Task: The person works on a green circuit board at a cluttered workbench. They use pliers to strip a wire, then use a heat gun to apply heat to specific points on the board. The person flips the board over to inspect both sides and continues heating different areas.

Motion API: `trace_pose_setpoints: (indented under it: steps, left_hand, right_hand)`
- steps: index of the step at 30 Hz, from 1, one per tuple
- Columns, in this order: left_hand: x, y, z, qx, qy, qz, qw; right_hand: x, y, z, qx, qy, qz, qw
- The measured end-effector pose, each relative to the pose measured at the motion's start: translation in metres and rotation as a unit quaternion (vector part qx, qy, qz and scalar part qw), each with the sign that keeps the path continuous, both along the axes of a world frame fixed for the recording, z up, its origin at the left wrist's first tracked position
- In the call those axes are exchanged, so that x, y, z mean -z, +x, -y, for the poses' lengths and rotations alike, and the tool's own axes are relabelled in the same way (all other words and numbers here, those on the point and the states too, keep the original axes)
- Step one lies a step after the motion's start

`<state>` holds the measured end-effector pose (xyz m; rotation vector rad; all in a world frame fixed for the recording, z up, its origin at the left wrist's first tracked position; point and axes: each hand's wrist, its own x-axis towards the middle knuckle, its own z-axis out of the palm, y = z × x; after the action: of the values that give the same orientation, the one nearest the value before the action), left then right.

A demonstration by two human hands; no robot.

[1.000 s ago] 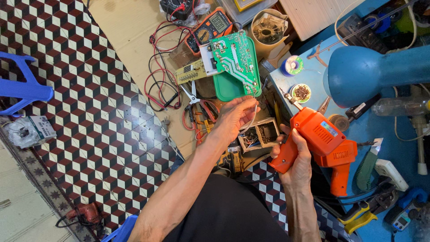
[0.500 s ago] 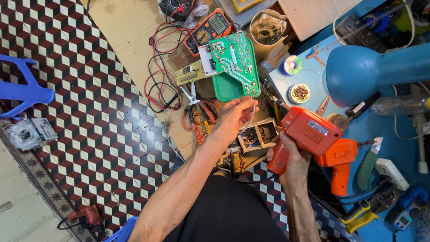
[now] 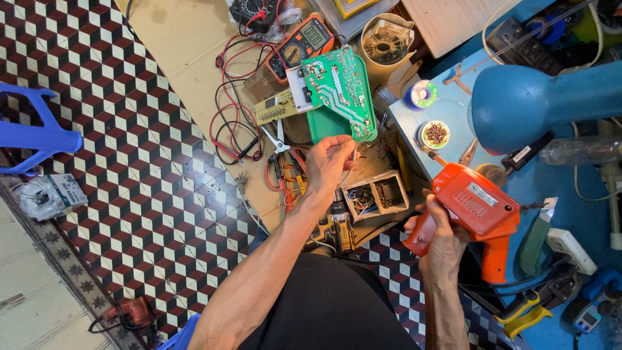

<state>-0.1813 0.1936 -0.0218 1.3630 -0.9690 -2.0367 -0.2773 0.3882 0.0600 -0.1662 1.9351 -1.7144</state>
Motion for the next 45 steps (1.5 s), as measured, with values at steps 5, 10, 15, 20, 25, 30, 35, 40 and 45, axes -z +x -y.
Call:
trace_pose_setpoints:
  steps: [5, 10, 15, 20, 25, 30, 35, 40, 45]
  left_hand:
    - [-0.007, 0.001, 0.006, 0.047, -0.096, 0.065, 0.992]
    - [-0.007, 0.0, 0.011, 0.092, -0.182, 0.134, 0.97]
    - [-0.004, 0.001, 0.015, 0.102, -0.161, 0.131, 0.973]
    - [-0.009, 0.006, 0.015, 0.115, -0.169, 0.151, 0.967]
    - [-0.016, 0.001, 0.013, 0.106, -0.14, 0.13, 0.976]
    - [-0.022, -0.002, 0.009, 0.083, -0.052, 0.069, 0.993]
    - [-0.026, -0.002, 0.006, 0.079, -0.051, 0.077, 0.993]
    - [-0.026, -0.002, 0.005, 0.088, -0.085, 0.087, 0.989]
    - [-0.022, -0.005, 0.005, 0.097, -0.103, 0.093, 0.986]
  right_hand:
    - [0.003, -0.005, -0.007, 0.005, -0.003, -0.028, 1.0]
    - [0.003, -0.011, -0.007, 0.016, 0.026, -0.042, 0.999]
    - [0.004, -0.016, -0.007, 0.01, 0.016, -0.056, 0.998]
    - [0.005, -0.019, -0.006, -0.01, 0.019, -0.087, 0.996]
    - [0.009, -0.026, -0.002, 0.018, 0.045, -0.08, 0.996]
    - [0.019, -0.028, 0.001, 0.044, 0.016, -0.104, 0.993]
    - [0.027, -0.033, -0.001, 0.053, 0.001, -0.119, 0.992]
    - [0.029, -0.035, -0.001, 0.06, 0.025, -0.083, 0.994]
    - [0.03, -0.036, -0.001, 0.074, 0.018, -0.066, 0.995]
